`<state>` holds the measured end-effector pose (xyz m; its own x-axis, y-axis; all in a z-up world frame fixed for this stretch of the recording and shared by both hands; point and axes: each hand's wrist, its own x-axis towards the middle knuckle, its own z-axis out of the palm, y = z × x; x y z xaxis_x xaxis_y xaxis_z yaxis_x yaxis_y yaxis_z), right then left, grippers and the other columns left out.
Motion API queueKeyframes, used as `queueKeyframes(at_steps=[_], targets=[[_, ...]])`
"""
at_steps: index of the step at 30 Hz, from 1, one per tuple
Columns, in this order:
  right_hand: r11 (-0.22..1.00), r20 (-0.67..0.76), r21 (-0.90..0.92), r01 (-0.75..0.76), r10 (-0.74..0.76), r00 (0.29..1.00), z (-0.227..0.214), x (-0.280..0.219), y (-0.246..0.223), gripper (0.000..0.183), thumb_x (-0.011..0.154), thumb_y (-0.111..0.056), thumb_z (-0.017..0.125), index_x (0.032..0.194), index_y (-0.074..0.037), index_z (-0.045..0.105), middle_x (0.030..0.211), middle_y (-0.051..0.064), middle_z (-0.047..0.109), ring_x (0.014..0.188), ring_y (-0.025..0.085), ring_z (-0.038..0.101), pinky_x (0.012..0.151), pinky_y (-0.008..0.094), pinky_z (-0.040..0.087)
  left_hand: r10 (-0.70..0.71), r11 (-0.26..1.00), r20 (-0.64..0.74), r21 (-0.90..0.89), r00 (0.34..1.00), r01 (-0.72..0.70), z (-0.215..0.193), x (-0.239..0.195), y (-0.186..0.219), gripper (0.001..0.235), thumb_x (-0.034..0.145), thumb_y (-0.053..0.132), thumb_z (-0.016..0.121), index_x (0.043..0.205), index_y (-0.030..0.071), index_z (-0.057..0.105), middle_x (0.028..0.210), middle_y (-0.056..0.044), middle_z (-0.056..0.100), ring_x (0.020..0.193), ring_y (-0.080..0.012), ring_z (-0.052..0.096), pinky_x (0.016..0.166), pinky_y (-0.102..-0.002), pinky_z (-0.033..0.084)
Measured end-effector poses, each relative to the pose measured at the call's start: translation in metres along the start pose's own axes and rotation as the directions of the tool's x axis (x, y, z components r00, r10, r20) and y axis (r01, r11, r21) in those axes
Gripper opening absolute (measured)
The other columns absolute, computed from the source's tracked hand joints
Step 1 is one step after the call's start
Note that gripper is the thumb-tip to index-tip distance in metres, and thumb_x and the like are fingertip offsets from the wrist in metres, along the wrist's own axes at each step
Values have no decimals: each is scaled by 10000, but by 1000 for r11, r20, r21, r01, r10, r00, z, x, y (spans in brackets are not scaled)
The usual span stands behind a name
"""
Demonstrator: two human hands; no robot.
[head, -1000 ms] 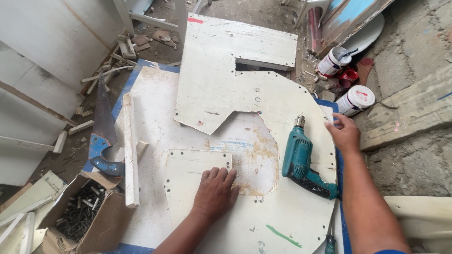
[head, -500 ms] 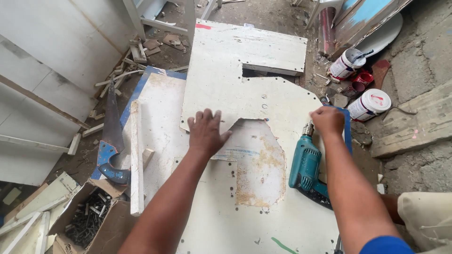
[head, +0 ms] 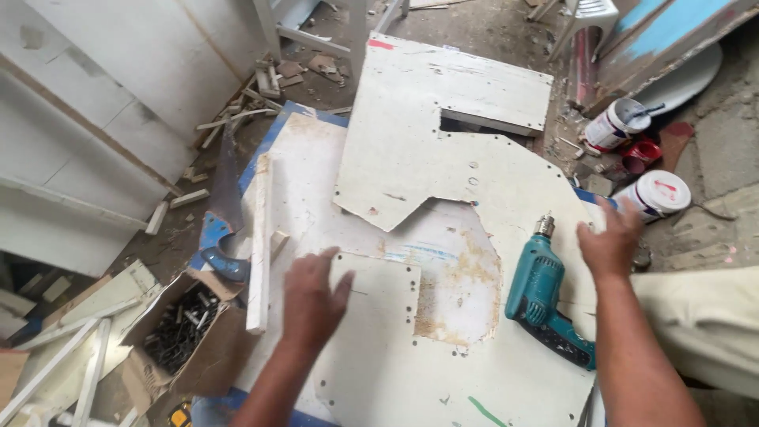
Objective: Assembling a wooden mold for a large letter 'G' using a screwdriver, drill, and hand saw.
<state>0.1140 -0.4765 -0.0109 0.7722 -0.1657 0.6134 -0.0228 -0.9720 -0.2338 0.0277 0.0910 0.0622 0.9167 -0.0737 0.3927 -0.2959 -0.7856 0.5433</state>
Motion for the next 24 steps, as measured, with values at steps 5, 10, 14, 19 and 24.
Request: queueKeyframes(at_steps=[5,10,14,19,24], targets=[[953,194,-88,-290,302,933,5,-15,79,449,913,-488,853,1100,-82,812,989,97,774,876,301,702,741,416,489,-239,864,-148,419,960,279,-68,-7,-43,459,823,348,754,1225,155,647,999,-96,605,1002,-373,558,867,-543,460],[708,242,148,-690,651,720,90,-16,192,495,1179,-561,870,992,-159,649,728,50,567,555,183,509,419,445,384,-355,799,-19,513,935,314,-75,-15,-62,467,826,496,784,1059,108,670,1045,-104,594,1060,-354,549,868,-531,473],[628,170,226,-744,727,665,79,25,113,351,1116,-476,891,957,-221,710,717,-66,621,587,27,601,431,258,491,-202,884,-18,427,979,190,-49,-20,-36,375,902,406,738,1090,96,639,988,-100,593,981,-298,542,814,-431,478],[931,373,-306,-202,312,874,57,58,55,455,973,-614,621,1014,-225,853,1020,122,799,1007,414,713,870,400,494,71,993,199,77,977,-87,10,-31,18,438,899,330,764,1210,54,625,975,-114,568,889,-331,547,782,-463,446],[997,228,-39,-61,68,971,19,17,44,313,1078,-362,829,944,-80,814,962,121,706,956,284,693,837,366,513,99,976,196,171,976,-134,29,-31,26,360,932,398,688,1121,103,603,891,-89,565,823,-319,533,758,-459,413]])
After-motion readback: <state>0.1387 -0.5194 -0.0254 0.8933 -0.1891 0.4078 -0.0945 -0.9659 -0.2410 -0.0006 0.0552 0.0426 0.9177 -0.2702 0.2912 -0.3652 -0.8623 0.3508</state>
